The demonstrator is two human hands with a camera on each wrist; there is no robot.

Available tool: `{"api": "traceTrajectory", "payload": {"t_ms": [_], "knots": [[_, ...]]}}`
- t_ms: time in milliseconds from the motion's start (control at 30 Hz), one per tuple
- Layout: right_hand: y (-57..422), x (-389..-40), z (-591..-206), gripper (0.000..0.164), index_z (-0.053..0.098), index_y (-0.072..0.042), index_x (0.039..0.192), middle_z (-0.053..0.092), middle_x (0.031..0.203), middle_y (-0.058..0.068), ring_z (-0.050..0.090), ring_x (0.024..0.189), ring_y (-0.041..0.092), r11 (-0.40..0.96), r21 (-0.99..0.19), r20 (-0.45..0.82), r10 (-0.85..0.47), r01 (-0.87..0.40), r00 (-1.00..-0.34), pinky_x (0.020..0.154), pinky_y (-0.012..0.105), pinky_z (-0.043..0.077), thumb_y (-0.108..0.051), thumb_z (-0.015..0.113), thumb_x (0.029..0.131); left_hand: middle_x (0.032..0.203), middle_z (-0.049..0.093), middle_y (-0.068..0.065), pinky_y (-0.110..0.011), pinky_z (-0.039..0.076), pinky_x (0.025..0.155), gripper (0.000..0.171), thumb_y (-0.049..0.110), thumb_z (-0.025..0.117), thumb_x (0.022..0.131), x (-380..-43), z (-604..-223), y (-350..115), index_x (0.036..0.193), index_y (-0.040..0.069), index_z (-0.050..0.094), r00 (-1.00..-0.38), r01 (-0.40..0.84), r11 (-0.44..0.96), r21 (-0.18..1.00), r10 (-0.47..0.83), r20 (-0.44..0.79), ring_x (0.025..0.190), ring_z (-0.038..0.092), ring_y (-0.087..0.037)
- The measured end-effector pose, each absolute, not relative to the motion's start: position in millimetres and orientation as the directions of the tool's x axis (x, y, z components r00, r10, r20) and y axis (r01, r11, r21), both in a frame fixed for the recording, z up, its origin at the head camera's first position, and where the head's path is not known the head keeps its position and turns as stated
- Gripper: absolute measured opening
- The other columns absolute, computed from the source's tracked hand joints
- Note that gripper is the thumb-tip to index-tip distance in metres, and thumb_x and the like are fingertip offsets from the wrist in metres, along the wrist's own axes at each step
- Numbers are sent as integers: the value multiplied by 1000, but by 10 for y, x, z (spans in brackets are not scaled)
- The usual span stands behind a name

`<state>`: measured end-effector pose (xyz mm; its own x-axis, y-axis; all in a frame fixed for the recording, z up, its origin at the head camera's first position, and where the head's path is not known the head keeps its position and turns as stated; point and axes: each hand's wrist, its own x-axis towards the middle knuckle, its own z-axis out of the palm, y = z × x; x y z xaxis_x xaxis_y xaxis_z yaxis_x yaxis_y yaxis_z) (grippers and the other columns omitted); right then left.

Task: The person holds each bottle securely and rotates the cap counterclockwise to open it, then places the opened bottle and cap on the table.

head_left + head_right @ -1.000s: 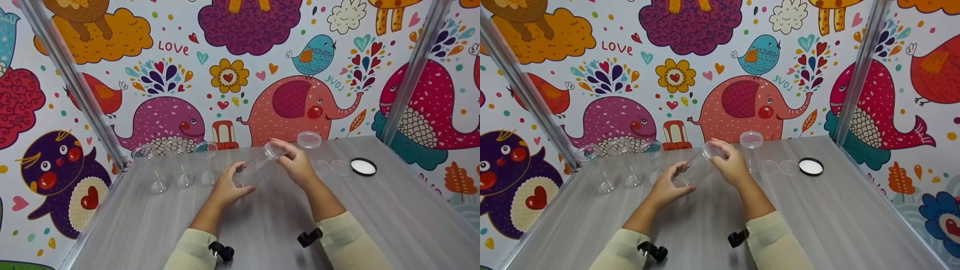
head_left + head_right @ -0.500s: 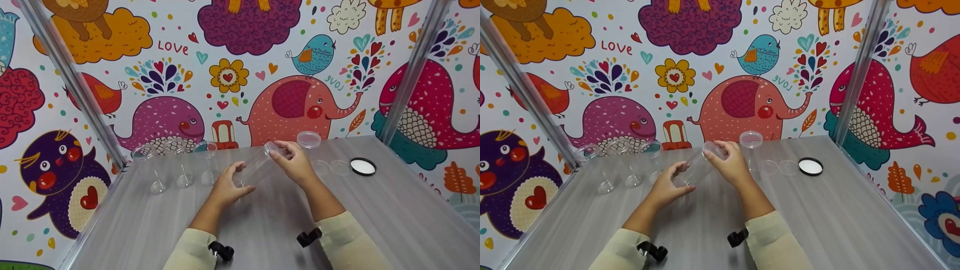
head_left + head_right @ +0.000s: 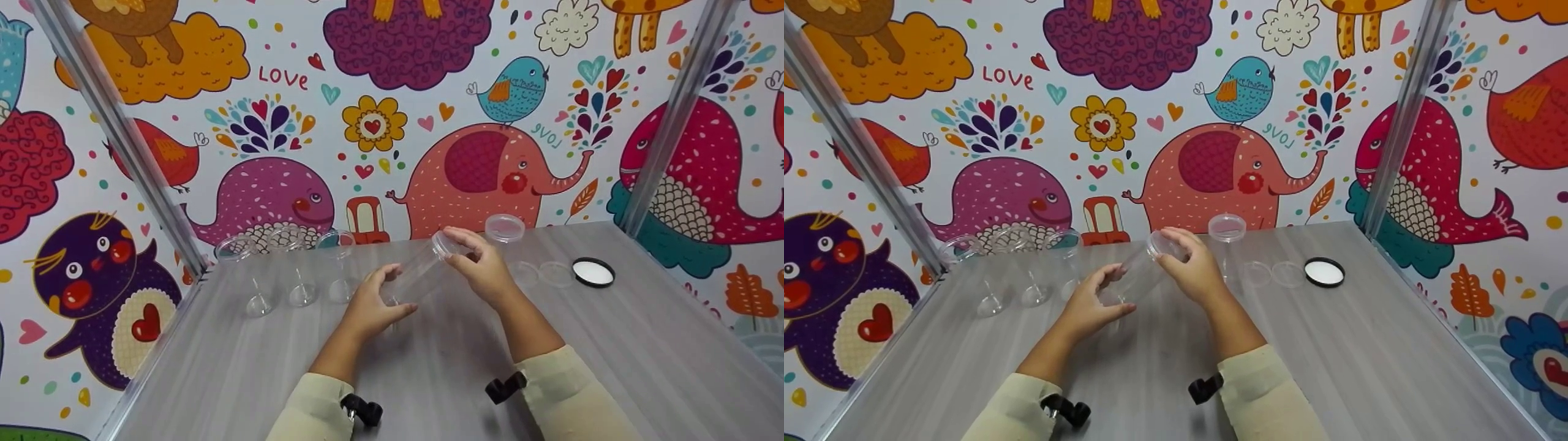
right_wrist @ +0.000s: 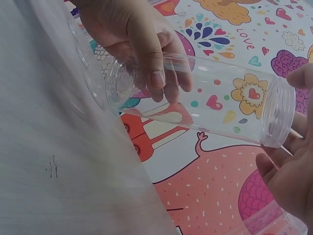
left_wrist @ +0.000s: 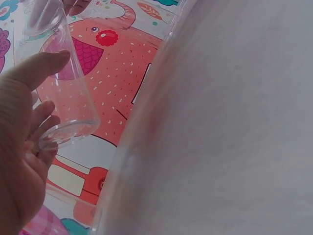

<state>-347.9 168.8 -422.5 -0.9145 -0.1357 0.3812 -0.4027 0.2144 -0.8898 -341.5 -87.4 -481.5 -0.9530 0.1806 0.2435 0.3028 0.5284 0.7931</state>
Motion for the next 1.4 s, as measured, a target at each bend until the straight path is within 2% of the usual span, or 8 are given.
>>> {"api": "traceTrajectory", "payload": {"t_ms": [167,367,433,533,667,900,1267,1400], "knots": [[1674,-3466,-4227,51,65,-17,148,56,162,3,50,149,34,154,-899,385,-166,-410,-908,109,22,54,-5,61,99,150,63,1,-60,49,120,84,39,94,80,-3403,-4817,-880,152,28,54,-950,311,519,796,185,251,143,58,-27],[1667,-3457,-4223,53,64,-15,149,55,163,5,50,150,32,140,-896,397,-172,-422,-901,121,49,50,-3,60,98,149,63,1,-60,48,120,84,40,94,79,-3397,-4814,-878,152,28,55,-950,312,519,796,182,254,142,58,-27],[1666,-3457,-4221,53,63,-14,149,53,164,5,49,151,31,138,-895,399,-170,-423,-901,122,53,48,-3,61,97,149,63,1,-60,48,120,84,41,94,80,-3399,-4816,-878,152,28,55,-949,316,524,791,184,257,142,58,-26],[1668,-3456,-4213,50,63,-14,149,50,166,3,48,151,29,151,-892,406,-154,-427,-901,122,51,48,-8,64,99,150,63,3,-59,48,121,85,44,94,79,-3403,-4816,-878,152,29,54,-950,312,534,786,181,254,143,58,-23],[1674,-3469,-4209,47,63,-15,149,52,162,1,53,144,26,224,-878,409,-108,-423,-906,114,38,53,-27,69,103,151,62,4,-57,48,121,89,48,94,78,-3408,-4819,-876,154,28,53,-952,305,542,783,182,245,144,57,-21],[1670,-3495,-4214,53,67,-19,145,62,143,12,59,110,25,389,-848,375,-40,-360,-926,90,33,58,-46,74,99,150,62,4,-57,48,121,87,44,94,79,-3416,-4823,-873,154,26,53,-951,308,546,779,184,248,144,56,-22],[1673,-3478,-4203,48,70,-19,141,67,133,11,60,108,25,365,-863,356,-50,-349,-933,88,32,58,-41,75,99,152,61,3,-60,47,121,86,44,94,79,-3391,-4802,-868,154,32,53,-956,294,539,789,177,235,145,57,-24],[1682,-3488,-4209,43,69,-19,142,67,139,13,62,115,30,309,-884,347,-68,-350,-936,92,33,60,-35,72,102,153,61,4,-61,46,121,87,45,93,79,-3403,-4808,-869,155,34,52,-957,291,550,783,178,231,146,55,-23]]}}
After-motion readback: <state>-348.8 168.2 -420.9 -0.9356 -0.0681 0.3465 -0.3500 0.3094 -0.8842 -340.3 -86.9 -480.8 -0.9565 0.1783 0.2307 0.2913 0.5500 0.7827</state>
